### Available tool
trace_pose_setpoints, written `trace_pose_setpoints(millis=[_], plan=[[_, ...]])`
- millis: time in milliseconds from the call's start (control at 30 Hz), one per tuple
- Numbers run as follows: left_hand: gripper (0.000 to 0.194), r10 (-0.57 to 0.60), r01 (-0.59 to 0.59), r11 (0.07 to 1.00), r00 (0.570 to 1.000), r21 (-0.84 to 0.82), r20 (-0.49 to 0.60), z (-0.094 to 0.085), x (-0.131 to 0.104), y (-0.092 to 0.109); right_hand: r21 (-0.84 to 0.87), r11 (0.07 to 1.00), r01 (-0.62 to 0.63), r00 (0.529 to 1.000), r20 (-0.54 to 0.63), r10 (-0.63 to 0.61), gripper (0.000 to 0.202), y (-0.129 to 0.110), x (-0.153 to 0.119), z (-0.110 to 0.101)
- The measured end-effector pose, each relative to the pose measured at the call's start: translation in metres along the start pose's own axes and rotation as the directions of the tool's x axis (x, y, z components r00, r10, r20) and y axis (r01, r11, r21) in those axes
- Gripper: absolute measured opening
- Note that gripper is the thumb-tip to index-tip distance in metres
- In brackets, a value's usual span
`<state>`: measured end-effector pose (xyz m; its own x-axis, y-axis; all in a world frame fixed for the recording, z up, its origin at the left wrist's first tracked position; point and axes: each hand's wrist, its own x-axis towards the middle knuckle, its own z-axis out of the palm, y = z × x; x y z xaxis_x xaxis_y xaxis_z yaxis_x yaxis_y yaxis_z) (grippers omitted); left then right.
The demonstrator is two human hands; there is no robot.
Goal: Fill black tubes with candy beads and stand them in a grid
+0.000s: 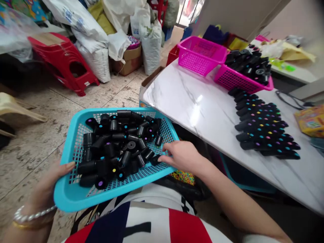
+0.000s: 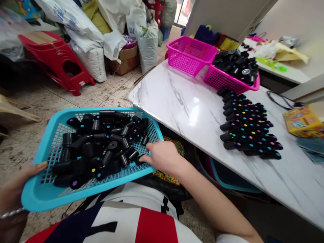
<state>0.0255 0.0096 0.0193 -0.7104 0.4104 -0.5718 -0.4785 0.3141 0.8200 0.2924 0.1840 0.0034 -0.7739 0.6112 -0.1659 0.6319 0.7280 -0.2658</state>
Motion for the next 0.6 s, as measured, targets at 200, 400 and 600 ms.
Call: trace_pose_setpoints(millis=[200, 400, 600], plan=[[0.050, -0.038, 0.039, 0.999, 0.976, -0.001, 0.213, -0.014, 0.007, 0.002, -0.182, 0.983, 0.017, 0.955, 0.293, 0.038, 0.050, -0.033, 0.036, 0.025], [0.046, -0.047, 0.046, 0.999, 0.978, 0.010, 0.203, -0.011, 0.009, 0.000, 0.043, 0.997, 0.058, 0.965, 0.252, -0.067, 0.028, -0.012, 0.022, 0.008], [0.023, 0.017, -0.023, 0.998, 0.995, -0.056, -0.101, -0.044, 0.045, -0.015, 0.635, 0.757, 0.153, 0.988, -0.125, -0.096, 0.040, 0.029, -0.037, -0.023]])
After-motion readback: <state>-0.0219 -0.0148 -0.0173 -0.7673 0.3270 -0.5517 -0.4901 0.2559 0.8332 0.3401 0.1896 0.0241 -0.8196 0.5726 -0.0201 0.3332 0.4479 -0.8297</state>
